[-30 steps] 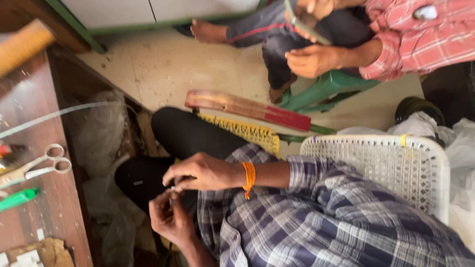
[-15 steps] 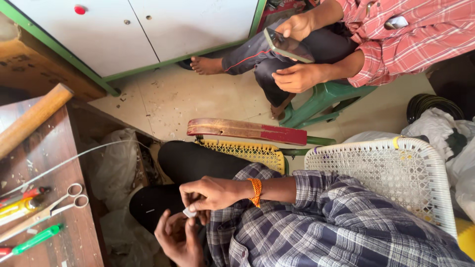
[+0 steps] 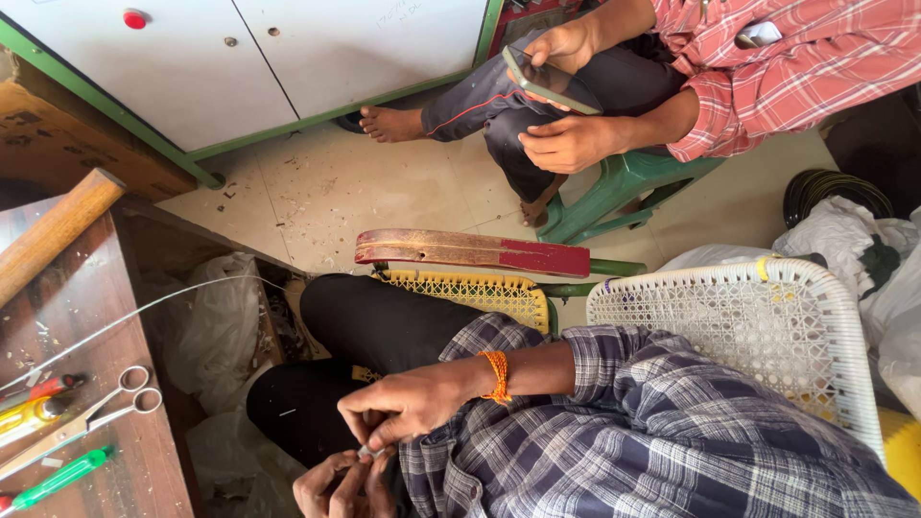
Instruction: The person cuts small white insulating paper pieces with scissors and inserts them into the slots of a motor stator. They repeatedly trim the paper to fit and place it between copper windings, using a screwdriver to adjust the components.
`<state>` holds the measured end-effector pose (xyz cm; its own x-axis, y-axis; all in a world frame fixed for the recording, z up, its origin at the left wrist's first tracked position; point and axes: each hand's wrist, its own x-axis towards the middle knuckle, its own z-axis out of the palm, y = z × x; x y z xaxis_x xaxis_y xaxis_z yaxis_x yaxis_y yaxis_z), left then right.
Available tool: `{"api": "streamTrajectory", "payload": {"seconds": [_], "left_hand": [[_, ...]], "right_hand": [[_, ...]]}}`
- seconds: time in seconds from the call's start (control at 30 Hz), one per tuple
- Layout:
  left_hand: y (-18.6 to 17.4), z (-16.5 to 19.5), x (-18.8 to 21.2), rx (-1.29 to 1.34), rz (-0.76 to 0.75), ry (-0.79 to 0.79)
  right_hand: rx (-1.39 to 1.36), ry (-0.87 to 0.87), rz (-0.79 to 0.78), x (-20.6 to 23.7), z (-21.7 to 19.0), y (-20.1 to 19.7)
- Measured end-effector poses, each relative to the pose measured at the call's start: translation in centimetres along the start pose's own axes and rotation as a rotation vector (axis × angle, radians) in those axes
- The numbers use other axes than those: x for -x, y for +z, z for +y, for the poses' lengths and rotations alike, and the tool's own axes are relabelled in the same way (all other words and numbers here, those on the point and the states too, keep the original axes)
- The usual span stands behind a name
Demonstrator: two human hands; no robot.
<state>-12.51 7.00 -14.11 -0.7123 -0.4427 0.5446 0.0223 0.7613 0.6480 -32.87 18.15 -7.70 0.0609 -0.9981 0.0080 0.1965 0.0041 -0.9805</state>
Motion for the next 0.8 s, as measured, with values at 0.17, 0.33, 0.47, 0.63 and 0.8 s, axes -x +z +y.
{"api": "streamTrajectory", "payload": {"seconds": [0.17, 0.33, 0.47, 0.63, 0.8], "left_hand": [[0.8, 0.0, 1.2, 0.291, 0.056, -0.228], [2.0, 0.5, 1.6, 0.555, 0.21, -0.499], [2.4, 0.7, 1.0, 0.654, 0.341, -0.506], [2.5, 0.9, 0.8, 0.865, 0.402, -0.5], [2.6, 0.8, 0.7, 0.902, 0.404, -0.559]], "right_hand": [[0.098, 0.022, 0.044, -0.3, -0.6, 1.3], [0.19, -0.013, 0.167, -0.5, -0.6, 2.6], [0.442, -0.365, 0.292, -0.7, -0.1, 3.1], [0.58, -0.453, 0.303, -0.9, 0.6, 2.6], [0.572, -0.492, 0.282, -1.1, 0.5, 2.2]]}}
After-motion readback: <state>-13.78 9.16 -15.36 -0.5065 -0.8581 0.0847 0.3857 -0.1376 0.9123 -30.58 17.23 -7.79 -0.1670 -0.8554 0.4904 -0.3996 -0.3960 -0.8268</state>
